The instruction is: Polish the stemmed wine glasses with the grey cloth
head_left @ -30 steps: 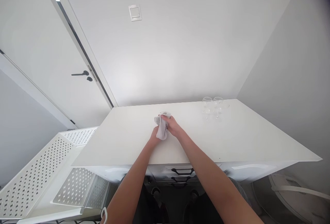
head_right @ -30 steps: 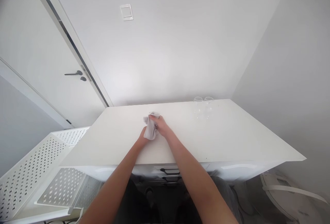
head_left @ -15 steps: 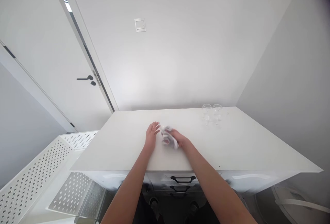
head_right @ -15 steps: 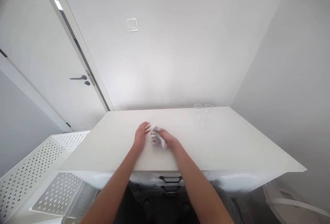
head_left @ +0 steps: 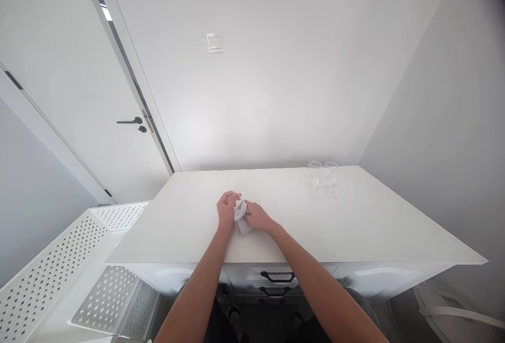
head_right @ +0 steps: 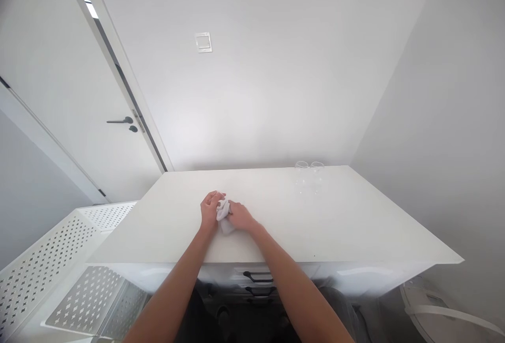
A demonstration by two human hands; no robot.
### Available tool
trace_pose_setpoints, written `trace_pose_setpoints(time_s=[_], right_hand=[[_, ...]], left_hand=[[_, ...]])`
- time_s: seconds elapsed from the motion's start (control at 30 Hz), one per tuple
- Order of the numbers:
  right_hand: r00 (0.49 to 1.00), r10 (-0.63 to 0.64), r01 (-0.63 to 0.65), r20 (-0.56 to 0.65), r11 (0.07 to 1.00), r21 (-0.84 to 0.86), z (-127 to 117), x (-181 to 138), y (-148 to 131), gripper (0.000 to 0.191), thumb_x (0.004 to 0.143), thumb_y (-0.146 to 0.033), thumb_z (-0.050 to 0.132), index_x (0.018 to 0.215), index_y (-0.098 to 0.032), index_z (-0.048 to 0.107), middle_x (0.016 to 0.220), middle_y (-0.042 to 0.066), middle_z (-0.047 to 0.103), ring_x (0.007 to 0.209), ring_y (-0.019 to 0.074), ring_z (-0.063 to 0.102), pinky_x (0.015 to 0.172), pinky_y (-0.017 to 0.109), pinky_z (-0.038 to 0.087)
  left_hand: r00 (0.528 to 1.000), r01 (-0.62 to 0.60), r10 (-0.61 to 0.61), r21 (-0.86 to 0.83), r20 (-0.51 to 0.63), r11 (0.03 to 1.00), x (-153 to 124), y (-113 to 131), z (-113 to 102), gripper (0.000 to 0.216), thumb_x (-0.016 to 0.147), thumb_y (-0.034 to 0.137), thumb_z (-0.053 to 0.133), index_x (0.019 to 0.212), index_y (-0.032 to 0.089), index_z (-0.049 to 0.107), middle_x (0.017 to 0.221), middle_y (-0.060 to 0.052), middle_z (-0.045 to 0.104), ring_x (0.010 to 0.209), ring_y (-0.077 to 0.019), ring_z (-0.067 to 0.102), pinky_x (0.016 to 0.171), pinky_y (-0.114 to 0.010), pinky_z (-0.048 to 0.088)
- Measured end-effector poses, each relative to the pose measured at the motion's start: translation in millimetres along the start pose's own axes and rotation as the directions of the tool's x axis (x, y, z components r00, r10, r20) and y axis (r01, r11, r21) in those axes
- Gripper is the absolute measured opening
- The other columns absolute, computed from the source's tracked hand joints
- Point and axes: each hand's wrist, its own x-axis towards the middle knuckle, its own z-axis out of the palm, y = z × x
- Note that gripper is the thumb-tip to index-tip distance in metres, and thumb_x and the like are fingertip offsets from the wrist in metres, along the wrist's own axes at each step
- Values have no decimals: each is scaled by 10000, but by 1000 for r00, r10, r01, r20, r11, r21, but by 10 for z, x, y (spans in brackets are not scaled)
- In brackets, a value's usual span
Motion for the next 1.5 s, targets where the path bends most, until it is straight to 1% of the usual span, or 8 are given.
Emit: trace_pose_setpoints(time_s=[0.17,0.4,0.67,0.8,0.93,1.17,1.37,1.5], right_hand=[[954,8,-151,299,877,456,-162,10,-17,343,880,-505,657,967,-176,610,875,74,672,720,189,608,675,317,484],[989,-125,80,-82,907,-413,-154,63,-14,138,874,-124,530,983,-176,595,873,79,680,852,212,603,863,345,412],[936,51,-212,347,870,444,-487,-9,153,355,887,-522,652,1007,-190,616,962,69,704,811,208,672,712,316,518],[972,-12,36,235,995,-98,-491,12,-74,155,891,-326,666,944,-188,622,977,82,723,896,224,673,782,311,486],[990,-143,113,-3,794,-597,-407,54,-151,105,898,-160,592,997,-173,626,950,128,727,955,265,675,868,360,440],[869,83,-196,487,963,186,-520,37,18,290,854,-457,709,953,-186,675,965,78,753,824,226,690,669,288,480],[1000,-7,16,27,939,-343,-246,70,-116,105,822,-180,681,820,-195,577,857,101,705,874,257,657,785,339,421],[989,69,-40,128,976,-212,-216,79,-133,129,857,-286,674,822,-192,594,860,98,721,836,252,671,735,329,453]], left_hand=[[998,-32,33,-8,55,999,-3,-5,-14,375,908,500,566,750,181,684,986,-111,755,911,-232,693,704,-318,489],[979,69,-26,209,-203,976,40,-43,3,440,875,630,630,879,194,692,1020,-122,778,869,-234,674,685,-329,475],[997,-72,63,239,44,968,-56,-4,40,408,931,570,549,835,208,711,863,-66,721,632,-150,554,581,-292,426],[998,-54,56,154,-4,987,-29,-17,21,382,933,563,551,881,209,686,978,-75,724,641,-131,538,574,-278,435],[993,59,-40,172,-113,983,35,-71,15,410,910,600,573,885,201,667,851,-64,696,561,-127,468,525,-277,394],[994,-95,82,203,73,974,-23,-32,35,293,913,465,565,785,218,657,915,-62,673,720,-180,552,600,-282,426],[989,-40,67,197,-134,980,23,-39,0,277,891,470,583,791,220,651,923,-63,673,747,-186,570,645,-299,455],[991,5,19,182,-131,983,22,-55,-14,343,881,494,580,718,200,643,974,-74,698,664,-154,548,576,-292,415]])
